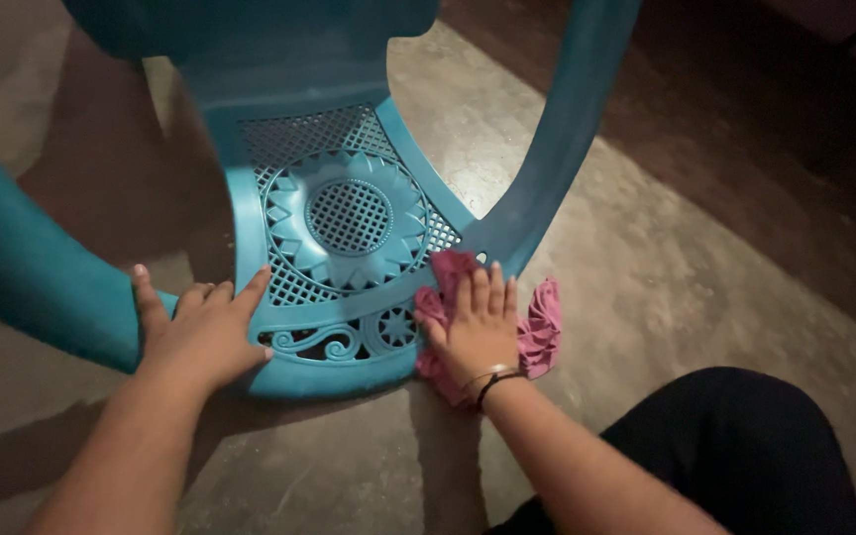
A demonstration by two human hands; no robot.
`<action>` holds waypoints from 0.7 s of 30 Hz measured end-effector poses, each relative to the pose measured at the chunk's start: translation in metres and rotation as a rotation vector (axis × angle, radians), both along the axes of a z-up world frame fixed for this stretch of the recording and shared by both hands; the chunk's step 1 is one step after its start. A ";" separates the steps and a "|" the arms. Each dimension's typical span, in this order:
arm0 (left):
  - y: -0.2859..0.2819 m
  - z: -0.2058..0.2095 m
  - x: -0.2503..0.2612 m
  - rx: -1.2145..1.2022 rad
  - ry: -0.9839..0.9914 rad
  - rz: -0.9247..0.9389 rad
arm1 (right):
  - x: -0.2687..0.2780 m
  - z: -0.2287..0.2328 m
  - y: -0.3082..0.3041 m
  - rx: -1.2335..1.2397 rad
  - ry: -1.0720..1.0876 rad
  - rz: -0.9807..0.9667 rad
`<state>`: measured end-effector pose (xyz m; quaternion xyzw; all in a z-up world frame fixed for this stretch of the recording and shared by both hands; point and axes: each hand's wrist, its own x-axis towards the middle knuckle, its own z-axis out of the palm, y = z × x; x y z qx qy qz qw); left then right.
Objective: The person wipes a teal plastic chair with a pink cloth. They clean the seat, backrest, armrests, and legs, turning the chair upside down to reach the underside and legs. The person uses both hands to hold the cloth and wipe the surfaces.
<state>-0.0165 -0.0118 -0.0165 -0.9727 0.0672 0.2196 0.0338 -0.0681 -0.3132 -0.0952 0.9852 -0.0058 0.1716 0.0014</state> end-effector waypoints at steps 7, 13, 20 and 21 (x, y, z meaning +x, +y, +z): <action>-0.006 0.001 0.009 0.015 0.066 0.037 | -0.009 0.019 0.008 0.184 0.182 0.095; -0.003 -0.003 0.004 0.033 0.055 0.024 | 0.008 0.016 -0.013 0.200 0.343 -0.002; -0.017 -0.007 0.003 0.031 0.060 -0.002 | 0.059 -0.010 -0.001 0.192 0.001 -0.141; -0.022 -0.007 0.003 0.026 0.092 0.003 | 0.057 -0.007 0.012 0.262 0.128 -0.156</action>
